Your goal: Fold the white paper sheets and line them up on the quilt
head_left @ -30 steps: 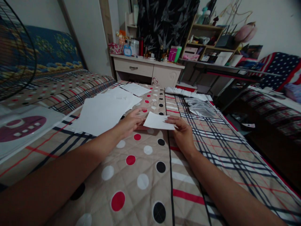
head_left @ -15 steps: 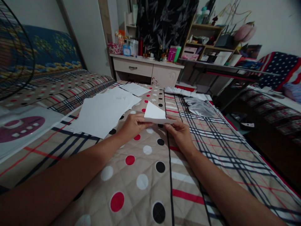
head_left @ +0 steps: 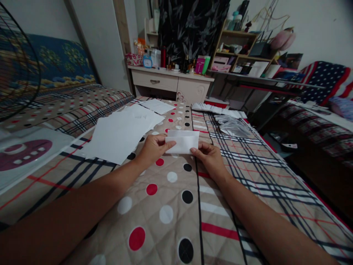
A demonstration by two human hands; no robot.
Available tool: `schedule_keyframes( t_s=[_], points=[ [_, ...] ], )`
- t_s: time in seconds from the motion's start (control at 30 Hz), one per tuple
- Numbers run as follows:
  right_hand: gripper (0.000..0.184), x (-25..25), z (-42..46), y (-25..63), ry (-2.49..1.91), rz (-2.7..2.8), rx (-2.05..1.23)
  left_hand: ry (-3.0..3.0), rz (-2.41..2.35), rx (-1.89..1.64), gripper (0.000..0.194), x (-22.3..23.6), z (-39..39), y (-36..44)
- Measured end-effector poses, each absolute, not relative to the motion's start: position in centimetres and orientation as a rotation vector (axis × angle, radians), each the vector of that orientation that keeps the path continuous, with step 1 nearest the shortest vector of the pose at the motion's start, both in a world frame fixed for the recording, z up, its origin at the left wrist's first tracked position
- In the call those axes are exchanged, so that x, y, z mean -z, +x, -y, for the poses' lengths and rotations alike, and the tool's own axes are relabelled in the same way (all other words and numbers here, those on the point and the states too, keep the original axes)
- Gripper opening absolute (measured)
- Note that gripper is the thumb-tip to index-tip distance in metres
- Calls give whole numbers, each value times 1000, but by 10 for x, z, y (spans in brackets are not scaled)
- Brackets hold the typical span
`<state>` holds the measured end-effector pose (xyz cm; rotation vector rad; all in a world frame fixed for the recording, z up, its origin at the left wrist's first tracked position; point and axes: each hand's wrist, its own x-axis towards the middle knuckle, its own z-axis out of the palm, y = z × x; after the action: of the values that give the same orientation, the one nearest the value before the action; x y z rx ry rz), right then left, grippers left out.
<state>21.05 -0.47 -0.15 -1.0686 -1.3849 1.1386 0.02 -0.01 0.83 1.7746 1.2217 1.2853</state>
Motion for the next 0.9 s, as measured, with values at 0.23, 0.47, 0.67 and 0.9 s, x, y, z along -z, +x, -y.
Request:
schedule_keyframes(
  t_s=[0.23, 0.47, 0.67, 0.9],
  points=[
    [34, 2, 9, 209, -1134, 1275, -1211, 1637, -1249, -1200, 26, -6, 1, 2],
    [30, 4, 5, 210, -1078, 1254, -1163, 1603, -1244, -1164, 28, -3, 1, 1],
    [32, 3, 7, 210, -1162, 1199, -1115, 1711, -1233, -1190, 20, -5, 2, 4],
    [32, 2, 8, 209, -1149, 1091, -1149, 1732, -1258, -1217, 21, -4, 1, -1]
  ],
)
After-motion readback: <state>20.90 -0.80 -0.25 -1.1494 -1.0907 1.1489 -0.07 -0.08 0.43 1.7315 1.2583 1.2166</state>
